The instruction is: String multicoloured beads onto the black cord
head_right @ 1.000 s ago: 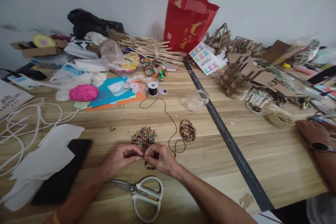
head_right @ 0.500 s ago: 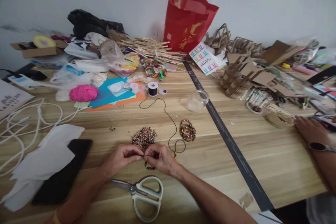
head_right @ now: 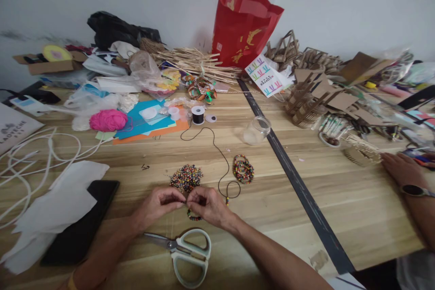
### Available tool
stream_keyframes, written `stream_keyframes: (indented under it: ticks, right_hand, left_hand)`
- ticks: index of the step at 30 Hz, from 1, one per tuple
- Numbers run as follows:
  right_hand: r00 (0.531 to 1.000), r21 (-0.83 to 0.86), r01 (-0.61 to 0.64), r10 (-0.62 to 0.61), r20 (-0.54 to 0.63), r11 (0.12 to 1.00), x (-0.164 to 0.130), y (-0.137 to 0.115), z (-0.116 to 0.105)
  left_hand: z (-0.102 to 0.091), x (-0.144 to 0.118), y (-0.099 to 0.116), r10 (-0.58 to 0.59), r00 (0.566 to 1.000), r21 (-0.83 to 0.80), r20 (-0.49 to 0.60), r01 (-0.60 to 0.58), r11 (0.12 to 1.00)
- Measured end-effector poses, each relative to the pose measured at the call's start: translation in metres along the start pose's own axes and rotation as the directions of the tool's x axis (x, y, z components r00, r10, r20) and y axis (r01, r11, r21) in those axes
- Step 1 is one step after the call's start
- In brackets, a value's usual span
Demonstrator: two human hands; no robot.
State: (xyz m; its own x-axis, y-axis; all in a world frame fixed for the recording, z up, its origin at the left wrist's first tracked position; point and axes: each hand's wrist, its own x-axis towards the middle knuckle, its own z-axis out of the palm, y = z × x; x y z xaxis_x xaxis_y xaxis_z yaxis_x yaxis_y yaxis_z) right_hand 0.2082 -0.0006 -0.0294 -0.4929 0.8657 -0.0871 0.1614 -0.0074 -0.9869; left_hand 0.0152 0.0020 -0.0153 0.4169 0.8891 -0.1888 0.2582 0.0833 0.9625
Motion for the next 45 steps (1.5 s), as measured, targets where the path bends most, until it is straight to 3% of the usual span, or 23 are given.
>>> stream_keyframes:
  ticks: [18, 23, 28, 34, 42, 45]
  right_hand:
    - [1.0, 0.051, -0.013, 0.013, -0.005, 0.999, 0.0, 0.003, 0.001]
    - [1.0, 0.067, 0.018, -0.018, 0.007, 0.998, 0.0, 0.001, 0.001]
    - [0.993, -0.054, 0.121, -0.121, 0.004, 0.991, 0.0, -0.001, -0.002]
    - [0.989, -0.128, 0.147, -0.145, 0.028, 0.981, 0.0, -0.004, -0.007]
    - [0.998, 0.168, -0.019, 0.008, 0.066, 0.986, -0.003, -0.007, 0.001]
    - [0.998, 0.189, -0.036, 0.027, 0.049, 0.981, -0.004, -0.007, 0.004]
  left_hand:
    - [0.006, -0.001, -0.001, -0.045, 0.998, -0.084, -0.036, 0.042, 0.996]
    - [0.006, 0.0, 0.001, -0.028, 0.998, -0.017, -0.059, 0.027, 0.999]
    - [0.003, -0.001, 0.008, 0.041, 0.997, 0.066, -0.064, -0.037, 0.997]
    - [-0.002, -0.003, 0.01, 0.077, 0.995, 0.02, -0.057, -0.076, 0.997]
    - [0.0, -0.004, 0.012, 0.108, 0.992, 0.022, -0.069, -0.106, 0.994]
    - [0.002, -0.004, 0.013, 0.111, 0.991, 0.045, -0.081, -0.108, 0.993]
